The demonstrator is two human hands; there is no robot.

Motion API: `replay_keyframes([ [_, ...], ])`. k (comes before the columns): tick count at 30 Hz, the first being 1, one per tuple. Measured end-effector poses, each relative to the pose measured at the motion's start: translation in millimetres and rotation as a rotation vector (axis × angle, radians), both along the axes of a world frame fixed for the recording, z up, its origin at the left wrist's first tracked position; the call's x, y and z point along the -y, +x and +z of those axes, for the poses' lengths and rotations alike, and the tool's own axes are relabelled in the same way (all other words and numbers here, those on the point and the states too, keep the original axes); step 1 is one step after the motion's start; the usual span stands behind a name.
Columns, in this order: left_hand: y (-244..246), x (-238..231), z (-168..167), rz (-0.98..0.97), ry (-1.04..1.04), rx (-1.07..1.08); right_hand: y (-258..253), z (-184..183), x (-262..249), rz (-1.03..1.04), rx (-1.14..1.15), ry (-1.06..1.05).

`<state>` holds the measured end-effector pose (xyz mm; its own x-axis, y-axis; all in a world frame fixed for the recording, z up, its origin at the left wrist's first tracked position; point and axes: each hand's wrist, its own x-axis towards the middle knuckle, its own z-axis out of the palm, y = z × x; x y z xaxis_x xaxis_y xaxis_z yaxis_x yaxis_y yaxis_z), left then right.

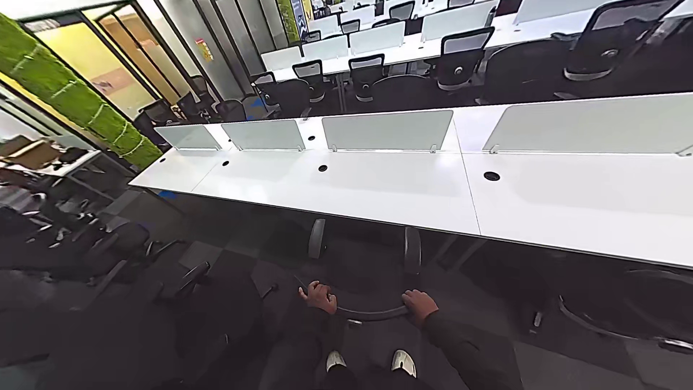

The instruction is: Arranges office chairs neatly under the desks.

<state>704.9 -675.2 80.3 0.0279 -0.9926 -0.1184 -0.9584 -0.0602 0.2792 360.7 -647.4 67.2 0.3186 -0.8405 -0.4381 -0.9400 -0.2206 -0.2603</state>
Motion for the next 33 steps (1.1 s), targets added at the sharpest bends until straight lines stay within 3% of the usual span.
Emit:
replay_keyframes([
  [4,3.3,45.2,4.9,-0.023,0.087,0.058,16.5,1.5,11.8,-0.129,-0.027,-0.017],
  [8,5.4,46.7,10.3,-0.064,0.191,0.121,29.7,2.0,11.7,-0.237,-0.101,-0.066],
  [19,40.4,44.5,-3.9,-0.487,0.011,0.072,69.8,2.5,-4.7,-0.802,-0.171,-0.102],
  [23,52.5,45.8,-12.4,-0.608,-0.066,0.022,76.5,-1.5,-5.7,-0.917,-0.191,-0.104],
  [27,56.9,47.9,-3.5,-0.668,0.001,0.009,76.5,-0.7,-1.9,-0.938,-0.202,-0.073],
  [30,67.8,48.5,-7.2,-0.701,-0.077,-0.209,77.6,1.4,-2.1,-0.965,-0.195,-0.105],
  [33,89.3,56.2,-12.2,-0.672,-0.101,-0.755,86.1,7.5,-6.3,-1.149,-0.067,-0.202],
])
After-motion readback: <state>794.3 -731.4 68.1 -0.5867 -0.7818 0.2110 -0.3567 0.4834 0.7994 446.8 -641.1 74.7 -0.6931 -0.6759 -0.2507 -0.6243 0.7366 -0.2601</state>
